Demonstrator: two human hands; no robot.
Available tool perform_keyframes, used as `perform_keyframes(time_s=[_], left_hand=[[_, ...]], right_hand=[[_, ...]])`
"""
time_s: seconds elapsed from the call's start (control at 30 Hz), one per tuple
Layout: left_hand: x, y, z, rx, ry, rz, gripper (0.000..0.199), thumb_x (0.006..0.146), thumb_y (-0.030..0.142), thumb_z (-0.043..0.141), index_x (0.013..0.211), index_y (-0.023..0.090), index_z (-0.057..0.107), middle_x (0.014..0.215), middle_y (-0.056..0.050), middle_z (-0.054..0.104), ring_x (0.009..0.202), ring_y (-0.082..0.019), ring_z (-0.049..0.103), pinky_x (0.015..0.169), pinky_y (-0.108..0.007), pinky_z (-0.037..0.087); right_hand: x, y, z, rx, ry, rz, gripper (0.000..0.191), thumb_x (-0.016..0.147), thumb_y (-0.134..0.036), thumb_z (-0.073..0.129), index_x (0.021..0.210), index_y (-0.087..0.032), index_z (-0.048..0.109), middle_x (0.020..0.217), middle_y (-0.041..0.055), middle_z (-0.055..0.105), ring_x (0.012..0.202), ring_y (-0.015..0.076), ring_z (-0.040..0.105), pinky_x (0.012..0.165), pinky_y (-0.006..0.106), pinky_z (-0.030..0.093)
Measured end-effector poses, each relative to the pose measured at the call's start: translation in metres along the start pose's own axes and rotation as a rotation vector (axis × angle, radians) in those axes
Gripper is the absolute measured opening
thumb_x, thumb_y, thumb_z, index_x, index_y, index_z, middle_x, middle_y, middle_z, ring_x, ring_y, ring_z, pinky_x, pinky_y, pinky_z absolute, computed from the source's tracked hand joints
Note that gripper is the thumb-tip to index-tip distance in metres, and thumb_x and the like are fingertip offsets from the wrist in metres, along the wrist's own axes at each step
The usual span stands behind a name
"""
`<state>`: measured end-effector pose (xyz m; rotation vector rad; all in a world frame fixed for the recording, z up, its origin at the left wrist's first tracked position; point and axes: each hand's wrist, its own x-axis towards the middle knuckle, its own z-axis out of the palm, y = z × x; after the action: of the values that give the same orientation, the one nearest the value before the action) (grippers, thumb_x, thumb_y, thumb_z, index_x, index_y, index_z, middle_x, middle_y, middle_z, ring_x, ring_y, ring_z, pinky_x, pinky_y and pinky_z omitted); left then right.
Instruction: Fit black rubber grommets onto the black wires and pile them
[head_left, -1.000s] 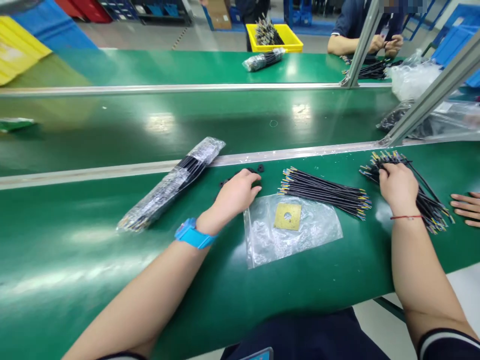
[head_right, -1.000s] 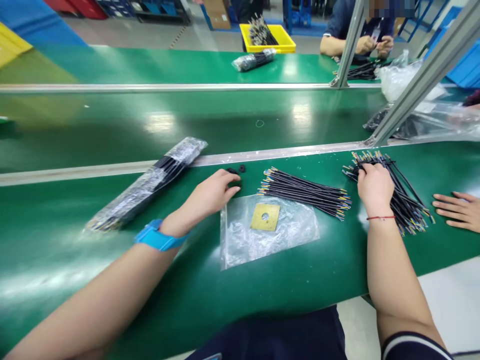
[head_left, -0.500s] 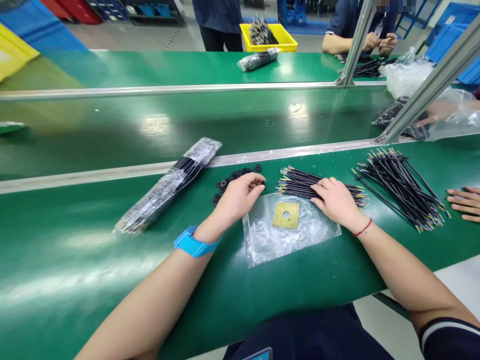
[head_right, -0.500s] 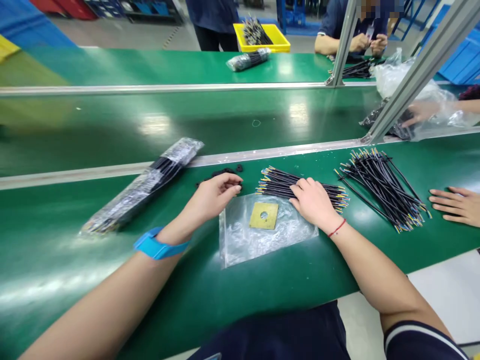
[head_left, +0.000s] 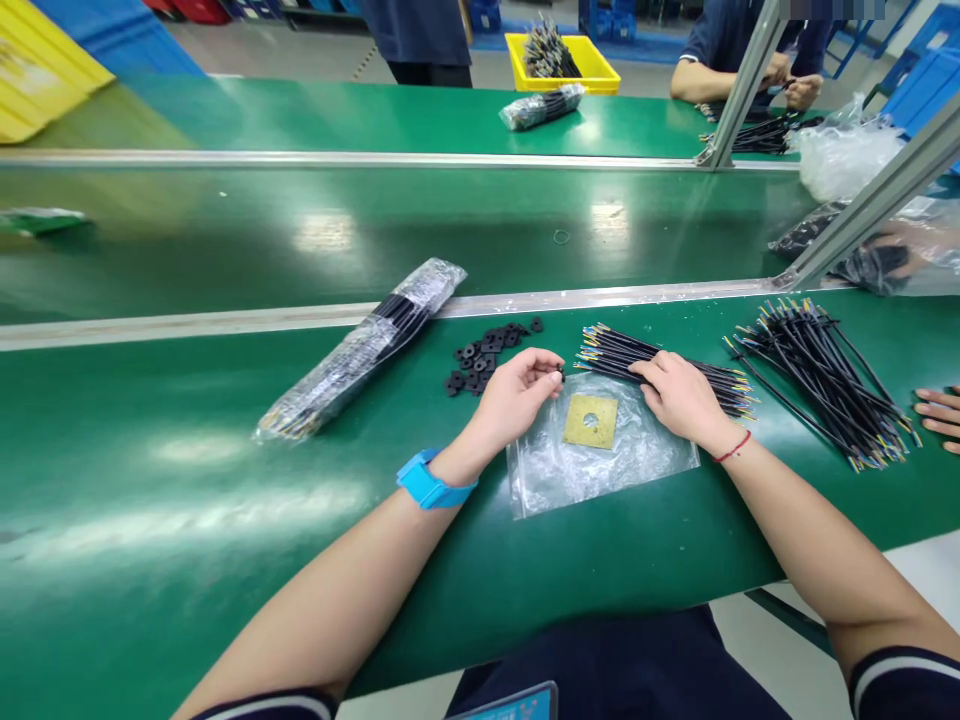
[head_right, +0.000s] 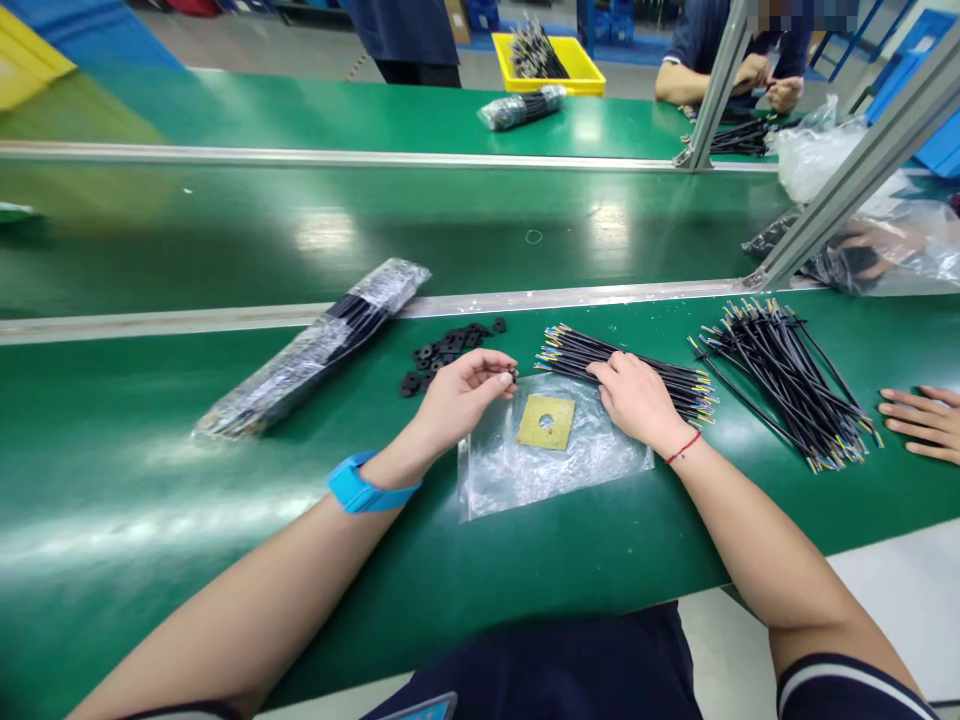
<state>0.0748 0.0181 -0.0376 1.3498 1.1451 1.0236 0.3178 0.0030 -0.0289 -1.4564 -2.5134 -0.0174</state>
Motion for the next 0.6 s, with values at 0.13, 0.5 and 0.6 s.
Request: perform_keyframes(time_s=[0.13, 0.5, 0.6], left_hand=[[-0.001, -0.002, 0.002, -0.049, 0.011, -0.009, 0.018, 0.070, 0.025, 0.063, 0.085, 0.015, 0.058, 0.070, 0.001, 0.059, 0.061, -0.010, 0.058, 0.063, -0.026, 0.049], [-0.002, -0.003, 0.003, -0.086, 0.024, -0.029, 0.017, 0.071, 0.022, 0.062, 0.085, 0.014, 0.057, 0.072, 0.001, 0.059, 0.061, -0.009, 0.058, 0.064, -0.025, 0.050], [-0.003, 0.000, 0.003, -0.092, 0.014, -0.031, 0.016, 0.072, 0.022, 0.062, 0.085, 0.014, 0.057, 0.072, 0.001, 0.059, 0.061, -0.009, 0.058, 0.064, -0.025, 0.050]], right_hand=[[-0.005, -0.002, -0.009, 0.180, 0.077, -0.053, 0.028, 0.086, -0.011, 0.039, 0.105, -0.019, 0.058, 0.098, 0.0092, 0.059, 0.091, 0.0213, 0.056, 0.081, 0.036, 0.047], [-0.023, -0.019, -0.030, 0.070, -0.193, -0.178, 0.040, 0.088, -0.011, 0.038, 0.122, -0.022, 0.056, 0.088, 0.0036, 0.060, 0.073, 0.0130, 0.056, 0.064, 0.024, 0.043], [-0.022, -0.020, -0.030, 0.052, -0.214, -0.175, 0.038, 0.085, -0.008, 0.039, 0.114, -0.019, 0.061, 0.086, 0.0048, 0.059, 0.075, 0.0144, 0.056, 0.065, 0.025, 0.044]])
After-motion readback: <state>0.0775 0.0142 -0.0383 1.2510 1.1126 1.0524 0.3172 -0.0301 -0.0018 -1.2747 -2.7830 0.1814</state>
